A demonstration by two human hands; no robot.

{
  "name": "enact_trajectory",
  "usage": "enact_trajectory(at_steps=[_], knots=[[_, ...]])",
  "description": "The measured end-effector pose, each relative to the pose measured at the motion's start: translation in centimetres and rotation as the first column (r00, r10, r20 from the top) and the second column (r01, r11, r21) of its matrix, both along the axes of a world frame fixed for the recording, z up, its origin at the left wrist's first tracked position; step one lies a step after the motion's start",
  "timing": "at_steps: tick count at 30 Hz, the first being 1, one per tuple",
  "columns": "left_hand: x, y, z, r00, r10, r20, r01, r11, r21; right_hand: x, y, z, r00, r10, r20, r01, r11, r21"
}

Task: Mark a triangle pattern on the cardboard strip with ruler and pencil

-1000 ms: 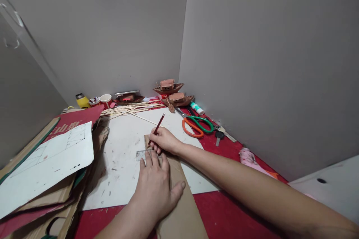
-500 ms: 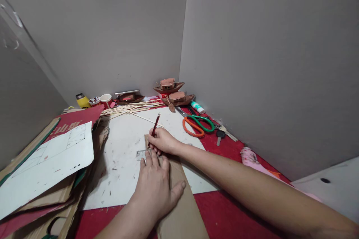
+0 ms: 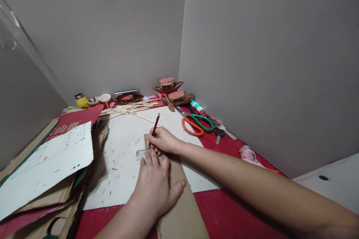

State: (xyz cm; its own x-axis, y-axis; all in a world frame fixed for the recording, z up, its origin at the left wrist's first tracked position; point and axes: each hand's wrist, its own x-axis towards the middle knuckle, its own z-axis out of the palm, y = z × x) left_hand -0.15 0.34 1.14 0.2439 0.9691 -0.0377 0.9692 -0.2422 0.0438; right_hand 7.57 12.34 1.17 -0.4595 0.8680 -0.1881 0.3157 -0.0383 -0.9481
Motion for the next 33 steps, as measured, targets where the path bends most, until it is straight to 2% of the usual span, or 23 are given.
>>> enact_trajectory(at_steps=[11,17,24,33], knots=[[0.1,0.1,0.0,1.0,-0.006,-0.028,0.006,1.0,-0.001,1.2,0.7,0.0,0.995,0.011,0.095,-0.027,0.986,0.163],[0.1,0.1,0.0,0.999,-0.005,-0.05,0.005,1.0,-0.002,2.3,0.6,0.7,0.989,-0.002,0.15,-0.022,0.987,0.16],[0.2,0.0,0.2,0.998,-0.017,-0.067,0.017,1.0,-0.003,3.9,1.0,0.3,0.977,-0.026,0.21,-0.008,0.988,0.156],[0.1,0.2,-0.1,0.996,-0.015,-0.085,0.016,1.0,0.014,5.8,0.8,0.7,0.962,-0.094,0.255,0.052,0.984,0.168]])
